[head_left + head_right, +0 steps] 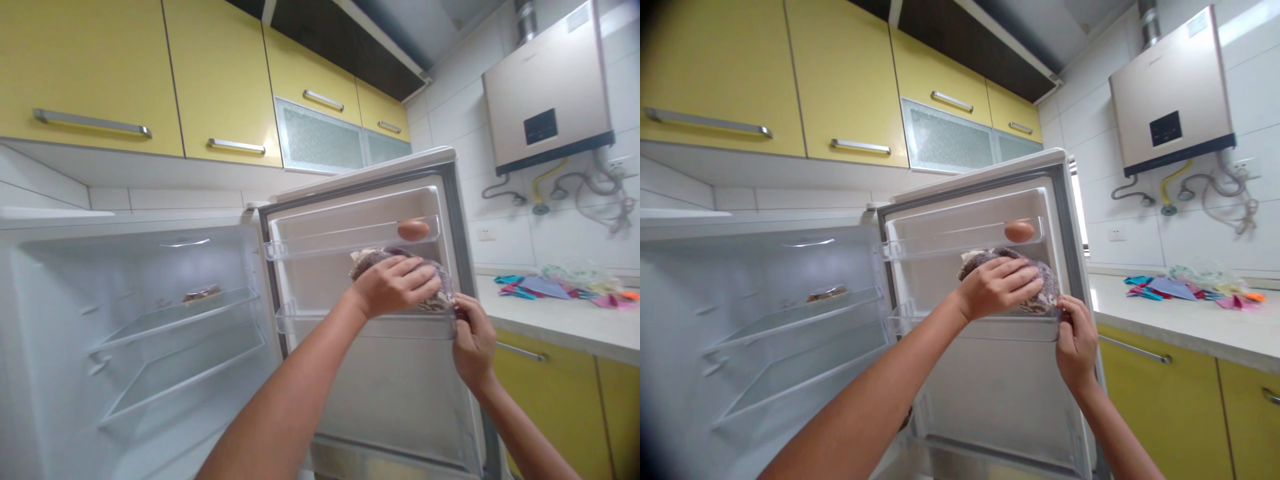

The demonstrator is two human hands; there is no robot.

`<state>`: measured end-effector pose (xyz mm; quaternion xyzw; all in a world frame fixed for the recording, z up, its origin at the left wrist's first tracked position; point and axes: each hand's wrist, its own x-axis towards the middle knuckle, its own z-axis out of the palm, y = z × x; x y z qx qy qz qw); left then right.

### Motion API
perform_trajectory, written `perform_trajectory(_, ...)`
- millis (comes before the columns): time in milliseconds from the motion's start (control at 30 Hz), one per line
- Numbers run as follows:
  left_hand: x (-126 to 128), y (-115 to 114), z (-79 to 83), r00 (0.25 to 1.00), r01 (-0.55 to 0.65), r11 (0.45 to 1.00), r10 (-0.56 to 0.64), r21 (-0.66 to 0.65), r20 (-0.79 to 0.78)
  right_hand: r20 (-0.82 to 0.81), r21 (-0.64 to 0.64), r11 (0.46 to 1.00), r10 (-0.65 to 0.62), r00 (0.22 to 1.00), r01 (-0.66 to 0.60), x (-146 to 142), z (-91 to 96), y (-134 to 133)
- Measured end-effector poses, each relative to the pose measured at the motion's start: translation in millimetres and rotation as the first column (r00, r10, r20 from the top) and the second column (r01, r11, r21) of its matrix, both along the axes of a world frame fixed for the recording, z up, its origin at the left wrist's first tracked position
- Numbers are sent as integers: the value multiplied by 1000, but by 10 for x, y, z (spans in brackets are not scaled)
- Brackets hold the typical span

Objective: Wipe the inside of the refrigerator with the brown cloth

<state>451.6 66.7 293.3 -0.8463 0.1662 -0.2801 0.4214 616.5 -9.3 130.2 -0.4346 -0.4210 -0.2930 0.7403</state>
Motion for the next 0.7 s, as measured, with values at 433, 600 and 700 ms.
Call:
perform_trajectory(433, -398, 786, -16, 989, -12, 976, 43, 216, -138, -3, -8, 999, 42, 999, -42, 46, 23, 25)
perform_trajectory(600, -378, 803, -12, 992, -28, 985, 49, 168, -119, -51, 16, 999, 53, 997, -52, 24, 22, 57)
perform_trajectory(700, -196, 708, -21, 990, -7, 985, 32, 173, -139, -57, 18, 999, 49, 997, -48, -1, 26, 54)
